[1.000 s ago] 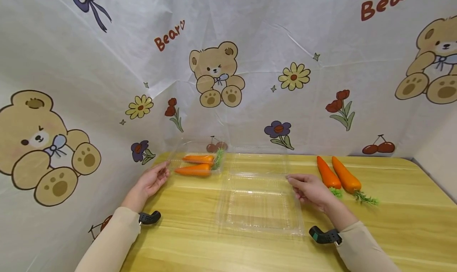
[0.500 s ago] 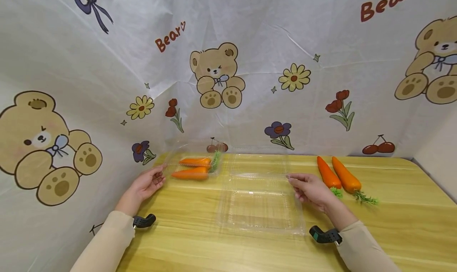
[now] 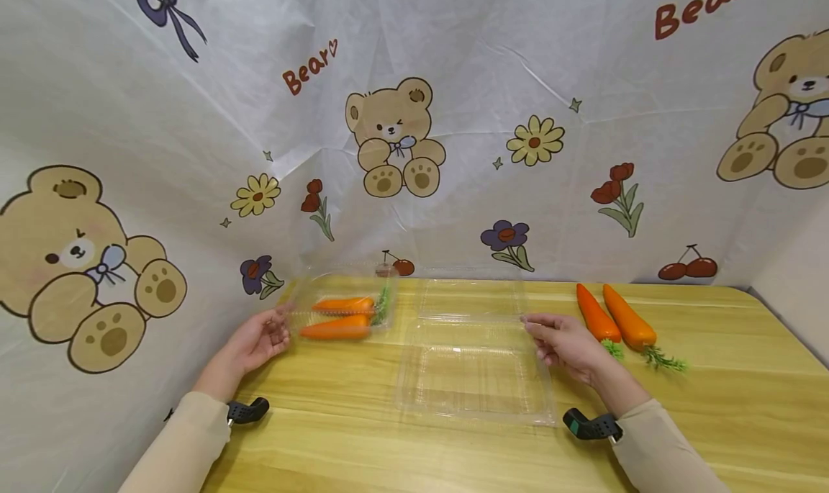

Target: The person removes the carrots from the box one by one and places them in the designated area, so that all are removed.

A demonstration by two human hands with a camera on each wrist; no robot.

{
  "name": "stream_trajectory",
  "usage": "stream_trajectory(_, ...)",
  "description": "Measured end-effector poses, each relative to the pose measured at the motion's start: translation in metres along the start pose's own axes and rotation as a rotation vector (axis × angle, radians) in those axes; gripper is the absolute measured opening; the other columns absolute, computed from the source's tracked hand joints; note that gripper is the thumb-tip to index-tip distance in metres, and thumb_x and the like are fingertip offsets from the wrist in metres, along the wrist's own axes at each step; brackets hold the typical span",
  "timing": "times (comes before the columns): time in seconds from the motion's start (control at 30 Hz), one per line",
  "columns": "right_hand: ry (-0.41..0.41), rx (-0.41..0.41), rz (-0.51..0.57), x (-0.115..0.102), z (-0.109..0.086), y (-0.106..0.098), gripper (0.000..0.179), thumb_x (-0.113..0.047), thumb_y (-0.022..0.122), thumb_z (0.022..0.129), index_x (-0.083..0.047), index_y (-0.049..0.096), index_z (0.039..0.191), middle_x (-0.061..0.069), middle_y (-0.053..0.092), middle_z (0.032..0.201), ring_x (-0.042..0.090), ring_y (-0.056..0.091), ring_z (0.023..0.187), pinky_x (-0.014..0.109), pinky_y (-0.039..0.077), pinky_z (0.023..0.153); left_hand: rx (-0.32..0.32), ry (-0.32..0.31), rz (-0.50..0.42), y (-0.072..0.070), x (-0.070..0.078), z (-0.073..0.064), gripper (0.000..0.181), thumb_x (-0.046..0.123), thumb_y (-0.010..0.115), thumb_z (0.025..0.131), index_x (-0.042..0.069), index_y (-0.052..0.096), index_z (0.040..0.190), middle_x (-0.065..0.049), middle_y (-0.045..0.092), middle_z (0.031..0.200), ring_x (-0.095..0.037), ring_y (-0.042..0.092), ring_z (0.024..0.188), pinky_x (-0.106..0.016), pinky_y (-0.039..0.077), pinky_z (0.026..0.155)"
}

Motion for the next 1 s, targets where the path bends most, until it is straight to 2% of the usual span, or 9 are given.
stream_trajectory(0.13,0.007,0.003,0.012,0.002,0.001,-0.001,0.065,-0.028,0.049,0.111,0.01,0.026,0.158,-0.003,0.055,0.078,0.005,0.053,0.063,0.016,0.048,0.053,-0.03,0.008,0.066,-0.002,-0.002,-0.003,0.04,0.02,0.045,0.11,0.014,0.041,0.149,0.007,0.053,0.08,-0.01,0.054,0.071,-0.024,0.054,0.071)
stream_trajectory(0.3,-0.006,-0.006,0.01,0.004,0.001,0.0,0.065,-0.028,0.049,0.111,0.011,0.025,0.157,-0.003,0.055,0.079,0.005,0.053,0.063,0.016,0.048,0.053,-0.056,0.022,0.092,-0.006,-0.005,-0.01,0.043,0.025,0.047,0.111,0.018,0.044,0.153,0.006,0.053,0.077,-0.01,0.056,0.071,-0.024,0.056,0.073)
stream_trajectory(0.53,0.008,0.029,0.021,0.008,0.001,0.001,0.067,-0.03,0.053,0.109,0.01,0.028,0.157,-0.005,0.05,0.078,0.006,0.053,0.064,0.017,0.048,0.053,-0.055,0.043,0.083,-0.016,-0.013,-0.025,0.03,0.023,0.046,0.11,0.029,0.061,0.136,0.007,0.048,0.071,-0.01,0.053,0.068,-0.023,0.053,0.069)
stream_trajectory(0.77,-0.002,0.034,0.025,0.01,0.003,0.001,0.066,-0.03,0.053,0.109,0.01,0.028,0.156,-0.006,0.048,0.076,0.006,0.053,0.064,0.017,0.048,0.054,-0.06,0.046,0.067,-0.023,-0.019,-0.044,0.033,0.022,0.043,0.11,0.034,0.07,0.124,0.006,0.041,0.07,-0.009,0.046,0.064,-0.021,0.049,0.062)
stream_trajectory(0.9,-0.004,0.037,0.034,0.01,0.005,0.003,0.066,-0.029,0.053,0.109,0.01,0.028,0.156,-0.006,0.048,0.075,0.006,0.053,0.064,0.017,0.048,0.054,-0.081,0.054,0.063,-0.023,-0.021,-0.057,0.035,0.02,0.04,0.11,0.032,0.068,0.127,0.006,0.038,0.071,-0.009,0.042,0.063,-0.02,0.047,0.061)
stream_trajectory(1.0,-0.012,0.038,0.039,0.009,0.005,0.004,0.066,-0.029,0.052,0.109,0.01,0.028,0.156,-0.006,0.048,0.075,0.006,0.053,0.064,0.016,0.047,0.053,-0.117,0.043,0.068,-0.024,-0.023,-0.065,0.036,0.021,0.038,0.11,0.029,0.06,0.137,0.006,0.038,0.071,-0.008,0.041,0.064,-0.02,0.046,0.061)
Point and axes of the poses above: each hand's wrist, its own z-axis towards the middle knuckle, its own y-axis out of the palm, x = y × z, the point moved 1 cm from there along z, towards the middle knuckle
